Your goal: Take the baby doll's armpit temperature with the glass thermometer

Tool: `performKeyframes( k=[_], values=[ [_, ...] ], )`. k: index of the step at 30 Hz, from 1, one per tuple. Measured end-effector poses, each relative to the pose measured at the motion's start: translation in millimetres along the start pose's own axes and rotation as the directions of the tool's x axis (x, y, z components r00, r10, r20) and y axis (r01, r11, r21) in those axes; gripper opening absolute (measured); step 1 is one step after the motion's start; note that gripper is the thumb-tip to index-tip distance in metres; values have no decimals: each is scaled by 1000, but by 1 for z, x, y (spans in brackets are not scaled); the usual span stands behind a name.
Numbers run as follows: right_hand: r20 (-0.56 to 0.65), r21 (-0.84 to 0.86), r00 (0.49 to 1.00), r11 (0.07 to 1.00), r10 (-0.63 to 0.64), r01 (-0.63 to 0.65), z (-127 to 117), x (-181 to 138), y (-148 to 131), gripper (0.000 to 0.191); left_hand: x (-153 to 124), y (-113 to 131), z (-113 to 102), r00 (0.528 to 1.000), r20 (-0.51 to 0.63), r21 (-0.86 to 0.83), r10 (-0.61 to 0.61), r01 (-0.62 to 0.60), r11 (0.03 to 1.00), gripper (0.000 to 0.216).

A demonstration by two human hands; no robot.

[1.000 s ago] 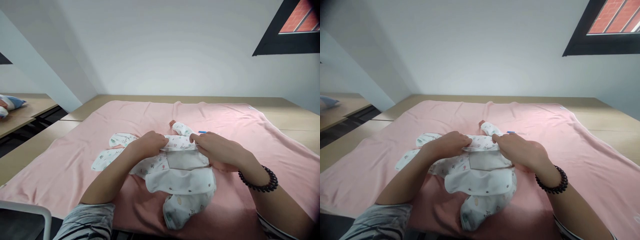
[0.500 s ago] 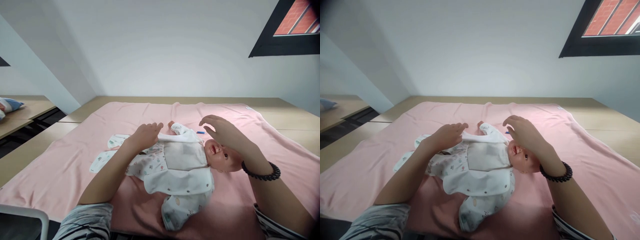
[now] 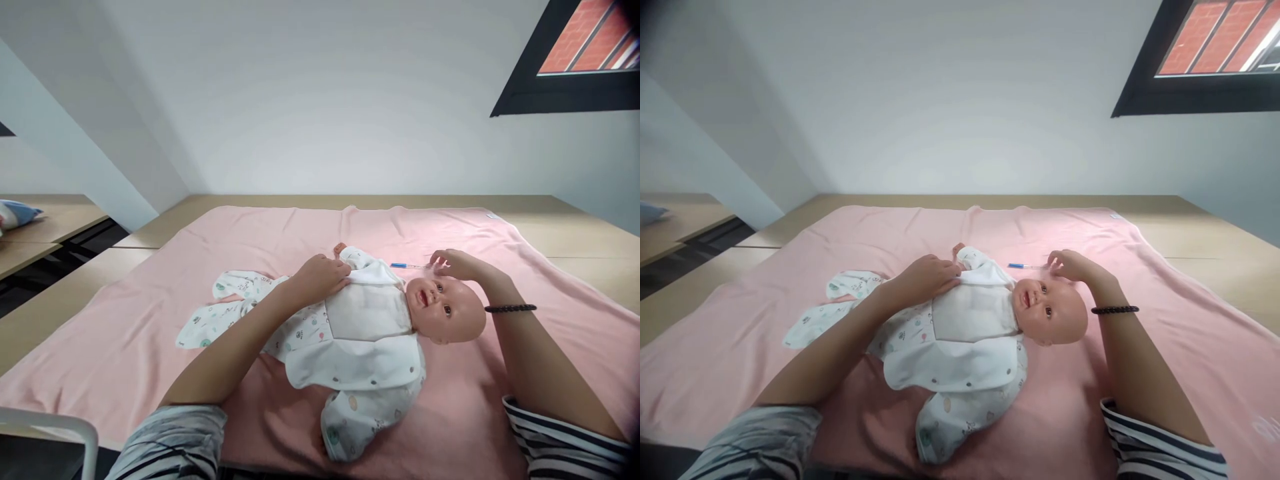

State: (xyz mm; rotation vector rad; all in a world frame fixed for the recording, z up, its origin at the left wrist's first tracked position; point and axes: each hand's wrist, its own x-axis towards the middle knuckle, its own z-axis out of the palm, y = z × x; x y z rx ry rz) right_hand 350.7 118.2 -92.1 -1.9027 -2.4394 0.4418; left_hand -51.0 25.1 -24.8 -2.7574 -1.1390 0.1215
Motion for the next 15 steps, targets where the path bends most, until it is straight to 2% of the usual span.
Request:
performKeyframes(
  k=[4,9,12,15],
  values=[
    [2,-2,1000,1000,-4,4,4,3,-1,17,4,1,5,995,-84,-47,-56,52,998,34],
    [-20,5,1000,1000,-16,16,-9,-4,-1,13,9,0,13,976,-127,-139,-180,162,977,40],
    [-33,51,999,998,-30,32,-17,-8,-3,24,12,0,17,961,-161,-187,-226,195,963,38],
    [15,95,1000,995,-20,18,-15,-10,-12,34,13,1,18,947,-188,-207,-260,221,953,39]
  ],
)
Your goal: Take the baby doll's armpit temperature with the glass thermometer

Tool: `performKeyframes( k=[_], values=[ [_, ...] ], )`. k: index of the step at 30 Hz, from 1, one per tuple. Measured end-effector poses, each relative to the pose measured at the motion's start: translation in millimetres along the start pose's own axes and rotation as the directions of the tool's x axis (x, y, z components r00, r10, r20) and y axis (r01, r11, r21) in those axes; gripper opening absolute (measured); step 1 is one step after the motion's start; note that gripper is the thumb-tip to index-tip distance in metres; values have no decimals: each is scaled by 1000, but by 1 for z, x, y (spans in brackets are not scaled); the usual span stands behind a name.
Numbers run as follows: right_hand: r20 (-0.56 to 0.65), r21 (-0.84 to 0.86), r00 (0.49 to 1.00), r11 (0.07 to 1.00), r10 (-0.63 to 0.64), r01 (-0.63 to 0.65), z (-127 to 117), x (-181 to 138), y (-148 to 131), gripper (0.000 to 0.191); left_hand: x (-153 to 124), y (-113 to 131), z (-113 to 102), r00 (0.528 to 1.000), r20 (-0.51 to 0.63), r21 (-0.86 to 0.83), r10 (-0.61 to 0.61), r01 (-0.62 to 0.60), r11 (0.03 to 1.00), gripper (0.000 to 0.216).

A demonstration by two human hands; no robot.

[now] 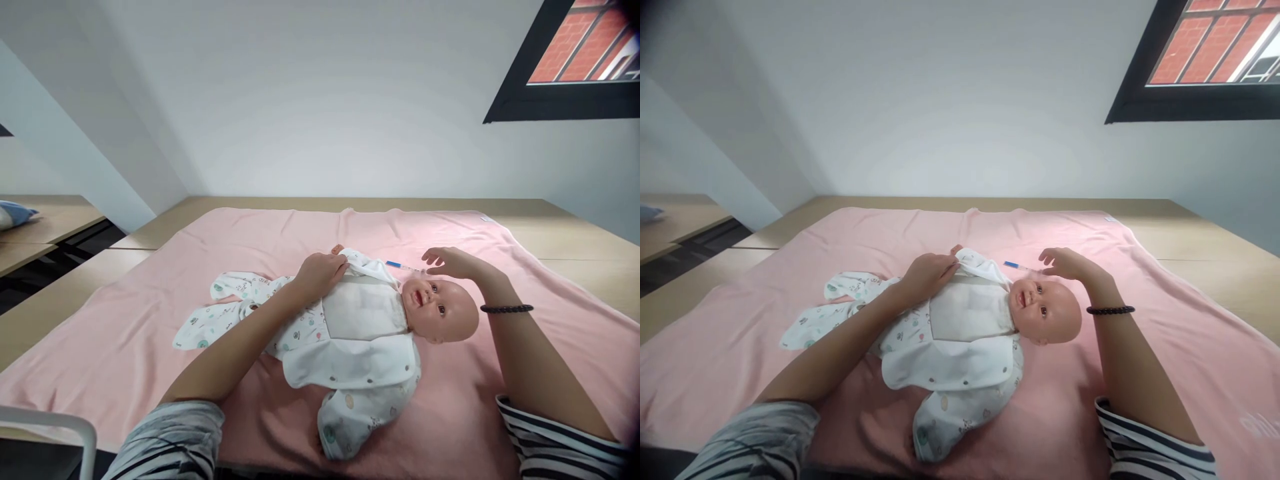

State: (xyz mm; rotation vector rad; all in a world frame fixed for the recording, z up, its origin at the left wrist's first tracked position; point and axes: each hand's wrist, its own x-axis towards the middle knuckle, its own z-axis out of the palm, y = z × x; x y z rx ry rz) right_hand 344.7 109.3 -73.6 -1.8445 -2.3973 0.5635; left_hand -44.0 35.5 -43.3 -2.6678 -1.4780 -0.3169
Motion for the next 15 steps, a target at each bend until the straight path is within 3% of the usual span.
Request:
performKeyframes(
  k=[8,12,15],
  values=[
    [8,101,1000,995,4,-4,14,1,-8,13,0,0,1,998,-60,-61,-17,14,998,36],
    [-132,188,990,980,-40,65,5,-2,-10,10,0,-1,2,997,-75,-90,-9,2,996,32],
    [-306,289,951,946,-54,146,-14,-10,-26,21,1,-2,4,997,-82,-106,-6,-3,994,28]
  ],
)
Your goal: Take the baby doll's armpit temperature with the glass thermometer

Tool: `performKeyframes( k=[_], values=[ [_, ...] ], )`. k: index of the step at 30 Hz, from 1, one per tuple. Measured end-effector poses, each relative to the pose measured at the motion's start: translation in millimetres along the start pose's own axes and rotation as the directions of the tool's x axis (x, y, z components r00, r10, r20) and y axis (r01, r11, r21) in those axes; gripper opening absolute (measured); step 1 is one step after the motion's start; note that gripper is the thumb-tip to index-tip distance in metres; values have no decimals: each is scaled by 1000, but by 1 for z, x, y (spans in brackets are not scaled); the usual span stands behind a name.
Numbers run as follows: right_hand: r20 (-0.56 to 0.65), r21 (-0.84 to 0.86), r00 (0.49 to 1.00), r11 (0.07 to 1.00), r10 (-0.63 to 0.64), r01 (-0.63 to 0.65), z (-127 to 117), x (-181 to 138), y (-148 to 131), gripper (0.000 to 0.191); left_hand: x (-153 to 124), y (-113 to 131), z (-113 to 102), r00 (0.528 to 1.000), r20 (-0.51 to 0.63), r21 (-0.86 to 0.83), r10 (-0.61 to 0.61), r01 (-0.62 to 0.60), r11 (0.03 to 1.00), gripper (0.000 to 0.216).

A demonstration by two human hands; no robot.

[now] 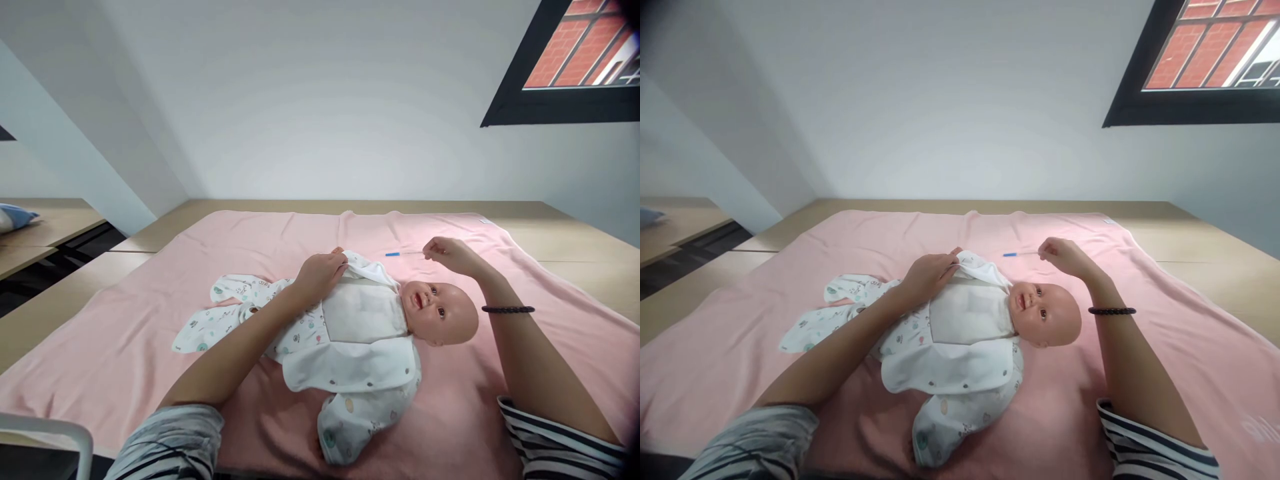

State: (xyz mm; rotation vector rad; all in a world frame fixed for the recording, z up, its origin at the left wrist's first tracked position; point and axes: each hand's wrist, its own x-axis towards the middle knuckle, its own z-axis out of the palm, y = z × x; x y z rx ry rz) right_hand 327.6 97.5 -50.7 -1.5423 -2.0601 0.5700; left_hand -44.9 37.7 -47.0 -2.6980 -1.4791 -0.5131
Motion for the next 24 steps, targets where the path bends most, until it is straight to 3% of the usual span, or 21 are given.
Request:
performKeyframes(
  k=[3,6,8,10,13,15,19,24],
  values=[
    [-117,135,989,985,-88,104,-16,-12,-44,37,0,-1,1,1000,-7,-11,-5,5,1000,25],
    [-99,213,973,951,-209,226,-21,-36,-99,37,0,-1,1,1000,-14,-23,-9,8,1000,25],
    [-27,118,960,952,-280,281,-14,-52,-132,32,0,0,1,1000,-18,-30,-8,8,1000,25],
    [75,-135,955,946,-286,294,0,-64,-154,27,0,0,0,1000,-26,-35,-5,4,999,25],
    [122,-465,957,837,-264,290,22,-70,-171,27,0,0,0,999,-46,-37,6,-8,999,25],
    [132,-570,964,778,-230,263,33,-69,-174,26,0,-1,1,998,-62,-38,17,-19,999,25],
    [221,-609,967,757,-126,238,46,-65,-181,23,0,-2,3,995,-93,-38,34,-38,999,25],
    [267,-597,958,762,-106,251,56,-62,-185,24,0,-3,4,992,-116,-52,43,-49,997,26]
  ],
)
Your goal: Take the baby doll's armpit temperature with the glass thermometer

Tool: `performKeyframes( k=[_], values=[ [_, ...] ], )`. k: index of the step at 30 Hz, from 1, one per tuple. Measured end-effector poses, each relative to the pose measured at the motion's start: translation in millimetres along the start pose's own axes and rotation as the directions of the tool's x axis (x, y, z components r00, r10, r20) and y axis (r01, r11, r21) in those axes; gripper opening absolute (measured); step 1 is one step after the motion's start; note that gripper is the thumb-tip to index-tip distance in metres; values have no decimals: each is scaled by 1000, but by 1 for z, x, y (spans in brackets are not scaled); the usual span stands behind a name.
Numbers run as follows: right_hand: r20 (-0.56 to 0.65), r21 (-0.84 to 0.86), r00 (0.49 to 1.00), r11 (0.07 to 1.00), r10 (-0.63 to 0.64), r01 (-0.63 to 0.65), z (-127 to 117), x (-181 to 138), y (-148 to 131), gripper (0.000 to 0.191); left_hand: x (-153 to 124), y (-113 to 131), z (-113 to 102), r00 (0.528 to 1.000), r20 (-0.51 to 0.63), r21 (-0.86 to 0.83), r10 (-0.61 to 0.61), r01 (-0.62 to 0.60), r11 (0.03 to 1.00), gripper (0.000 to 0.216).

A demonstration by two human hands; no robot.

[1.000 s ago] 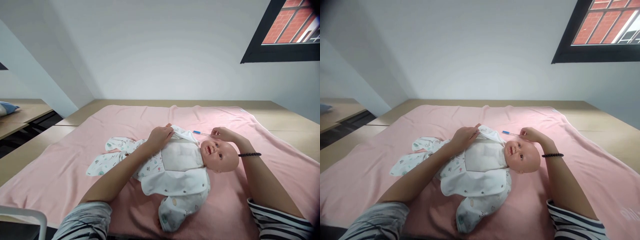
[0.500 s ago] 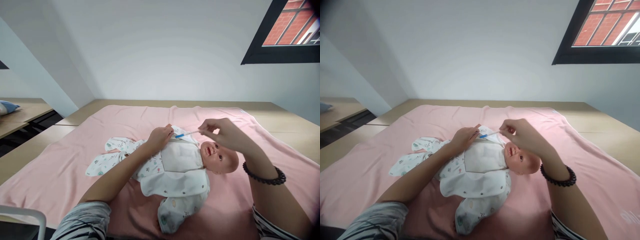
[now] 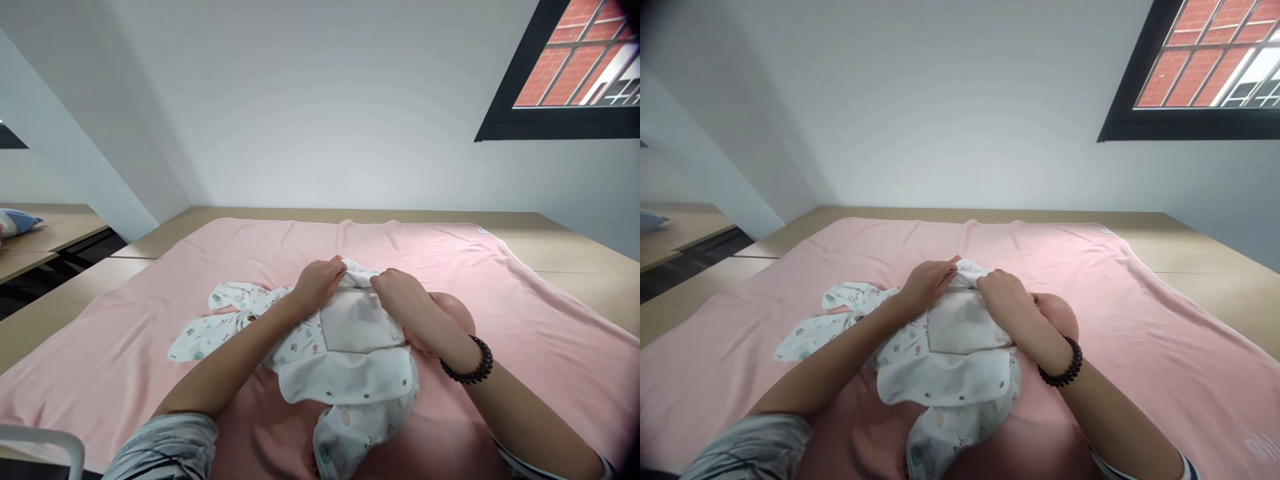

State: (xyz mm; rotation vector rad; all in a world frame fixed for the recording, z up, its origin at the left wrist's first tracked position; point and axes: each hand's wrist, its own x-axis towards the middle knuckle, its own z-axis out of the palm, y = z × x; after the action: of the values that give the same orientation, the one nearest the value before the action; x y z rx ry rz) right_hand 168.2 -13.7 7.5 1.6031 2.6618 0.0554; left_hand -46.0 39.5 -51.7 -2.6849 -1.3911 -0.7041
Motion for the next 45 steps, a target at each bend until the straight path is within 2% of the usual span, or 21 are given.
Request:
performKeyframes(
  k=[11,14,18,22,25,28,32,35,40,45],
  values=[
    [21,-14,998,999,51,-51,18,12,4,22,-1,-1,-1,1000,24,-88,-16,18,996,23],
    [59,-20,997,998,57,-56,26,16,5,29,0,-7,-3,995,98,-225,-17,38,974,25],
    [95,-49,988,992,123,-119,29,16,6,27,0,-15,-10,973,230,-437,-23,124,891,36],
    [95,-88,976,978,195,-187,27,16,5,11,1,-22,-19,939,341,-519,-40,223,825,36],
    [72,-99,974,973,216,-209,29,17,5,22,2,-29,-17,928,368,-513,-64,260,818,29],
    [83,-109,968,968,238,-228,33,18,6,27,3,-38,-5,930,342,-473,-138,297,829,29],
    [124,-119,961,965,246,-232,35,17,8,29,2,-45,14,950,181,-385,-255,307,870,23],
    [152,-120,958,967,242,-225,33,16,8,30,1,-47,22,962,99,-338,-256,274,901,24],
    [148,-125,965,972,216,-198,30,16,5,31,1,-50,29,977,65,-284,-205,215,934,36],
    [153,-120,977,984,150,-132,32,15,3,31,7,-66,26,960,52,-266,-275,278,923,32]
  ],
)
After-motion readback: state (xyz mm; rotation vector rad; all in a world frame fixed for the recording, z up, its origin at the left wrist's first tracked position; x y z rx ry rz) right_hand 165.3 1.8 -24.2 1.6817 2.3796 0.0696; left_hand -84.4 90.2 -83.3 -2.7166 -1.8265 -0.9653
